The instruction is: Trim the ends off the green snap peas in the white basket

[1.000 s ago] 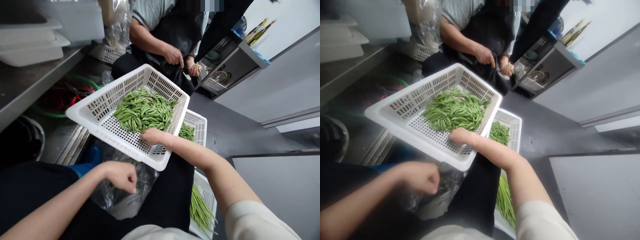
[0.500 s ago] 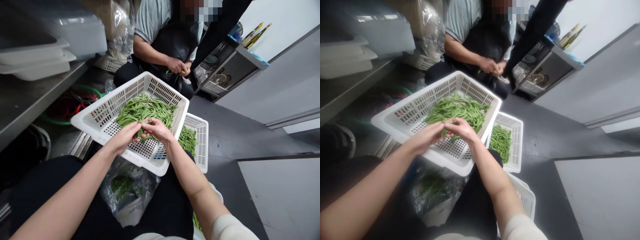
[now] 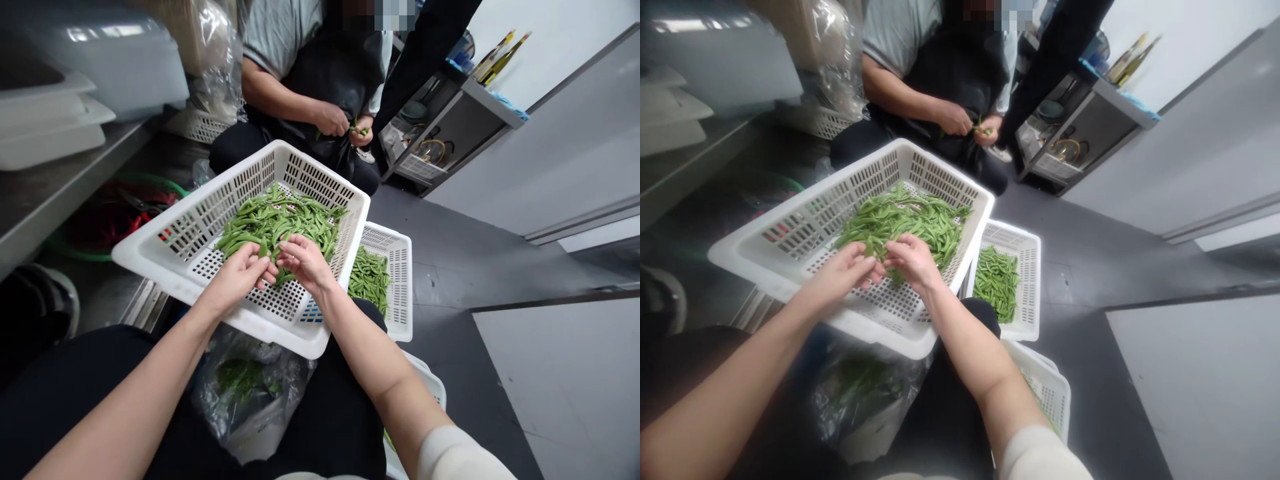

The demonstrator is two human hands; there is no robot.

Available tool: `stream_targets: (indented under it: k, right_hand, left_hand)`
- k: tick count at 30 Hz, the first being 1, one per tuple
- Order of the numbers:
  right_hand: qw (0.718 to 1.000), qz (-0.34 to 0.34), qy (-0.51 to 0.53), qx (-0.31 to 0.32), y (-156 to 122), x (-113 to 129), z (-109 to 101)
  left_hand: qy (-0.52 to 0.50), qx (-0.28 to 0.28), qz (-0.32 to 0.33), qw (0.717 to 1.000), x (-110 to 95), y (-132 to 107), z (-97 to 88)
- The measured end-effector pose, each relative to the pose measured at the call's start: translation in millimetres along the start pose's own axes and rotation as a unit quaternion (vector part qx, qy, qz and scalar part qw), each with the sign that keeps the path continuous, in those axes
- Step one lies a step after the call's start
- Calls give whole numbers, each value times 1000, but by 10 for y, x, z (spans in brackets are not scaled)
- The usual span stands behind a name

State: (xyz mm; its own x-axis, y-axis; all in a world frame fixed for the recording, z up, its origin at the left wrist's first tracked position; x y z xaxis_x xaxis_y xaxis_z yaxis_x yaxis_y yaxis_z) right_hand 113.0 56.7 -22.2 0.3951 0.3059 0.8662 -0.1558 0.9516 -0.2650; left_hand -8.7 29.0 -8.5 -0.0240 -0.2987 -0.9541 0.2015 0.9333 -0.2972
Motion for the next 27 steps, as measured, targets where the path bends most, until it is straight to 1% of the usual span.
stream_targets:
  k: [2,5,8,10,12,14,16,19,21,23,27]
  right_hand:
    - [1000,13,12,-2,1,9,5]
    - [999,42,18,11,-1,12,21]
    - [999,39,9,13,-1,17,23]
    - [999,28,-12,15,-2,19,16]
    - [999,18,-46,20,-4,16,5]
    - [996,8,-86,28,-7,12,-6]
    - [992,4,-121,37,-9,10,-17]
    - [988,24,-134,68,-17,20,-26]
    - [985,52,-128,107,-31,41,-20]
    - [979,72,-127,143,-50,76,-12]
    - [968,65,-154,188,-95,142,0]
  left_hand:
    - [9,-5,17,1000,-3,12,-11]
    - [86,-28,63,994,-52,5,-35]
    - [207,-68,116,969,-120,-31,-56]
    - [273,-91,130,949,-142,-56,-63]
    - [321,-102,132,932,-144,-76,-63]
    - [368,-94,142,914,-140,-91,-47]
    - [405,-72,171,896,-142,-106,-24]
    - [422,-35,218,879,-160,-128,-4]
    - [412,-3,234,880,-177,-142,5]
    - [394,20,236,888,-198,-156,9]
    - [361,45,212,907,-235,-171,-14]
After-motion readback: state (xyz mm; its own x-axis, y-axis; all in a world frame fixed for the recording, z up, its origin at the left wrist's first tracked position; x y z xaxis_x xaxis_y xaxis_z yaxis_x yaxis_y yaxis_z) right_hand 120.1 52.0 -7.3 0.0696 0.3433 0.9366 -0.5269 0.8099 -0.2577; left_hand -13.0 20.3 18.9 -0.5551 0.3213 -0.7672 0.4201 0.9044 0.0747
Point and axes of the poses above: each hand's wrist, its own y-axis towards the middle knuckle, its own z-axis out of the palm, x = y × z, the point moved 4 cm from there along y, towards the middle knuckle, and after that the axes turned 4 degrees about -z, right-handed, at the moved point
